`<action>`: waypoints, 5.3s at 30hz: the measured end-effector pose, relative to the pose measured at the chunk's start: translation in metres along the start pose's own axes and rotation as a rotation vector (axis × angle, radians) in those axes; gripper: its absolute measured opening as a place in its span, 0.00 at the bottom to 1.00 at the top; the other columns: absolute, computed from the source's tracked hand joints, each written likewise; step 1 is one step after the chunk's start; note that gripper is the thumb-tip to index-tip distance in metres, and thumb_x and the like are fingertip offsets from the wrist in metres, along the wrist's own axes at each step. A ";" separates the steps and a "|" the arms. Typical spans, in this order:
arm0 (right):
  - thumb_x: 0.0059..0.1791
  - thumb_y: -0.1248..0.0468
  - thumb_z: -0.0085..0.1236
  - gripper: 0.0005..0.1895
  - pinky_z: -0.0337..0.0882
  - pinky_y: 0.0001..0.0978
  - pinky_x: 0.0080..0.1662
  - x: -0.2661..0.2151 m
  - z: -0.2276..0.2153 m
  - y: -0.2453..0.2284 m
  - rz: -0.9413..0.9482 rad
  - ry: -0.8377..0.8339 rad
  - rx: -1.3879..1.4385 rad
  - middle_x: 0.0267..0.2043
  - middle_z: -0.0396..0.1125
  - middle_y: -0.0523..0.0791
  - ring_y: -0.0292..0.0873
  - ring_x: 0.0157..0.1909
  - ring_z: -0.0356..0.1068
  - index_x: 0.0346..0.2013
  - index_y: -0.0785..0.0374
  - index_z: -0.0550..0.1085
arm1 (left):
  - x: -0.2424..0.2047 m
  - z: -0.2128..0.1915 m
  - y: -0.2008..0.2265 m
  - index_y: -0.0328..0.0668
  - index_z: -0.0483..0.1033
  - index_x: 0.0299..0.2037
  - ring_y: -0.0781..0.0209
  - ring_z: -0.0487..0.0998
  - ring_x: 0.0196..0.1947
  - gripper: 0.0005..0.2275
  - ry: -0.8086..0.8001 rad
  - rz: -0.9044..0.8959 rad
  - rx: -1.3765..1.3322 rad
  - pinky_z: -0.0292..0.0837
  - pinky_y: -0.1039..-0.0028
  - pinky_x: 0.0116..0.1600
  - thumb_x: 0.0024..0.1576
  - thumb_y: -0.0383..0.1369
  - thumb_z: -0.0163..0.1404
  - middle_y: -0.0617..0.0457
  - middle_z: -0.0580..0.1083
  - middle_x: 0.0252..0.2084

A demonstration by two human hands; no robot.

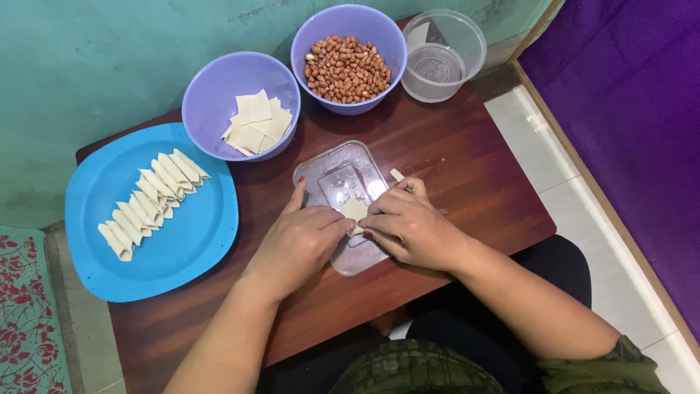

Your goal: A person is manually preparing snacks by folding small squares of dough around individual peanuts.

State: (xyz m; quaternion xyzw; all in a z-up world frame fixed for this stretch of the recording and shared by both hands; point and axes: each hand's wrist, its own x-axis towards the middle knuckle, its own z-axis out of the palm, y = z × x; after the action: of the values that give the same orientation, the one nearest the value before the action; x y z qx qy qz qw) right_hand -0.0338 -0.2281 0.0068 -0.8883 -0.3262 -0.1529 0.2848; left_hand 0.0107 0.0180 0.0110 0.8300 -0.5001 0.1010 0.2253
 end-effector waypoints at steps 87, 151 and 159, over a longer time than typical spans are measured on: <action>0.50 0.67 0.51 0.04 0.57 0.47 0.51 -0.010 -0.008 0.012 0.030 0.025 0.040 0.38 0.70 0.45 0.50 0.43 0.69 0.39 0.56 0.71 | 0.006 -0.019 0.010 0.48 0.81 0.37 0.48 0.73 0.57 0.04 -0.006 -0.076 0.273 0.48 0.33 0.70 0.54 0.31 0.55 0.49 0.75 0.50; 0.51 0.65 0.51 0.05 0.52 0.50 0.55 -0.006 -0.020 -0.018 0.110 0.058 -0.005 0.42 0.74 0.40 0.45 0.45 0.71 0.40 0.52 0.73 | 0.006 -0.002 0.063 0.47 0.78 0.54 0.43 0.68 0.65 0.14 -0.145 -0.477 0.121 0.31 0.16 0.63 0.59 0.35 0.50 0.46 0.74 0.59; 0.50 0.65 0.49 0.05 0.53 0.50 0.52 -0.006 -0.021 -0.016 0.140 -0.087 -0.055 0.46 0.75 0.39 0.44 0.47 0.70 0.39 0.51 0.71 | -0.001 0.003 0.066 0.45 0.76 0.56 0.43 0.68 0.65 0.16 -0.087 -0.456 0.154 0.31 0.16 0.63 0.60 0.40 0.50 0.46 0.73 0.61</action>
State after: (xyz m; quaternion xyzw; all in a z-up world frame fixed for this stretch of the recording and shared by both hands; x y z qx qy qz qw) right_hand -0.0503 -0.2334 0.0270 -0.9223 -0.2709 -0.1027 0.2557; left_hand -0.0476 -0.0089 0.0263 0.9398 -0.2998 0.0493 0.1566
